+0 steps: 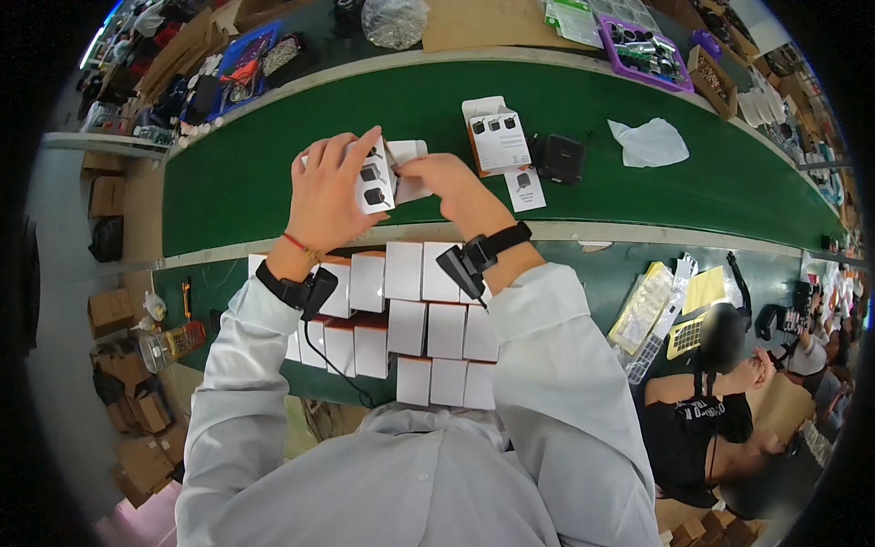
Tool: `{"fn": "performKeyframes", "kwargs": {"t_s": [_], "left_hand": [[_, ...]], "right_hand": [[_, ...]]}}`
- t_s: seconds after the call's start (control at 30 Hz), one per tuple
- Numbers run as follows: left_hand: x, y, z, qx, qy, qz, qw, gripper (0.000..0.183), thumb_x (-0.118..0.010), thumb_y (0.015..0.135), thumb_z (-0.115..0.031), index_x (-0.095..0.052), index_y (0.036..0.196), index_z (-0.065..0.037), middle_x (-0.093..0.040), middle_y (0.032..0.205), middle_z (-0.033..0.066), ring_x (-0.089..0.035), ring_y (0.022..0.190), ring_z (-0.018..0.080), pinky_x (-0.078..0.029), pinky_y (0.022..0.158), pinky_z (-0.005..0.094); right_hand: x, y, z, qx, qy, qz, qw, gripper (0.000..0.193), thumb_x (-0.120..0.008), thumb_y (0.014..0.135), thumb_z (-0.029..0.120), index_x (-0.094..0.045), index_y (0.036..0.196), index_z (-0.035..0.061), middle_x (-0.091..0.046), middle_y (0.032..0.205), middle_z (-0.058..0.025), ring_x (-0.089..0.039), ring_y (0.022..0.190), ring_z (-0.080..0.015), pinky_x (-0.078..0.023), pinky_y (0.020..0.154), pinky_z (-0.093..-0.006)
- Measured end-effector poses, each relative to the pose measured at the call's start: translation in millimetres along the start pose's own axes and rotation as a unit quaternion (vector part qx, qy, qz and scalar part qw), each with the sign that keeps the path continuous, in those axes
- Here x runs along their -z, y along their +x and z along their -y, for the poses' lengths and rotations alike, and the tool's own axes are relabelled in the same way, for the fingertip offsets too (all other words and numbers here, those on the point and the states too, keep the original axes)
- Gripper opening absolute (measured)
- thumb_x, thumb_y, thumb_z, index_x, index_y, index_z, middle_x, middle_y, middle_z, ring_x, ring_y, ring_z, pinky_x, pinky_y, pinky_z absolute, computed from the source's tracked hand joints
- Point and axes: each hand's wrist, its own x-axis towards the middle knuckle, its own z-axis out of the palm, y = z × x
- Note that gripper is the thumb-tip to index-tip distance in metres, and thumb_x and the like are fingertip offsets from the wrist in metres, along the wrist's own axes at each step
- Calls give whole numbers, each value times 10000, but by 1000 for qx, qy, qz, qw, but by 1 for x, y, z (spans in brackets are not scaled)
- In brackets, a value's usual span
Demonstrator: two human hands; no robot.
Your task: Packing small electronic product boxes into a shipping carton and organizing items on an assembly line.
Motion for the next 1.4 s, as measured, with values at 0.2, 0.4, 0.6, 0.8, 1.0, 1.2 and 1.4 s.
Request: {"fn": "performKeyframes", "kwargs": {"t_s": [0.2,0.4,0.6,0.8,1.0,1.2,1.4], "left_hand": [[-63,36,36,161,-3,151,975,1097,-981,551,-340,-466,1511,-214,-572,1346,81,-550,1248,321,-443,991,522],[-103,26,48,179,55,218,958,1109,-986,536,-369,-473,1509,-231,-572,1356,81,-536,1266,318,-424,988,562],[-106,30,43,181,59,138,972,1111,-985,525,-360,-481,1504,-212,-577,1351,69,-539,1262,312,-412,996,557],[-81,23,64,180,86,192,961,1068,-973,548,-337,-492,1496,-228,-577,1337,68,-536,1255,305,-395,1029,556],[-54,18,78,7,309,107,945,735,-798,761,-178,-536,1448,-197,-589,1242,59,-541,1209,288,-340,1130,616],[-51,33,77,20,332,151,931,705,-762,765,-124,-538,1434,-119,-591,1197,54,-551,1200,269,-310,1176,608],[-42,2,115,98,304,191,928,921,-916,593,-232,-513,1414,-126,-581,1258,46,-540,1250,291,-318,1158,646]], "right_hand": [[39,83,-15,64,100,-118,986,154,-674,937,118,-649,1006,-18,-710,1027,-134,-710,924,-264,-550,778,-350],[72,134,-16,135,23,-160,978,388,-605,1016,332,-592,1183,-19,-706,1144,-227,-736,1008,-359,-584,832,-383],[29,153,-46,127,-280,-121,944,447,-724,889,446,-737,986,10,-727,964,-241,-705,926,-406,-546,830,-434],[75,155,-22,278,-315,-245,874,330,-687,943,342,-683,1024,22,-714,890,-217,-690,844,-424,-542,773,-456],[-8,119,-27,437,-545,-322,639,404,-745,875,340,-694,1149,48,-630,1272,-106,-563,1254,-307,-413,1053,-502],[-19,126,-64,387,-706,-261,533,259,-672,866,178,-697,1109,90,-658,1180,-91,-581,1163,-275,-423,1030,-509],[-16,86,-41,428,-536,-71,724,71,-650,887,72,-615,949,64,-725,1008,-123,-663,894,-280,-517,871,-363]]}}
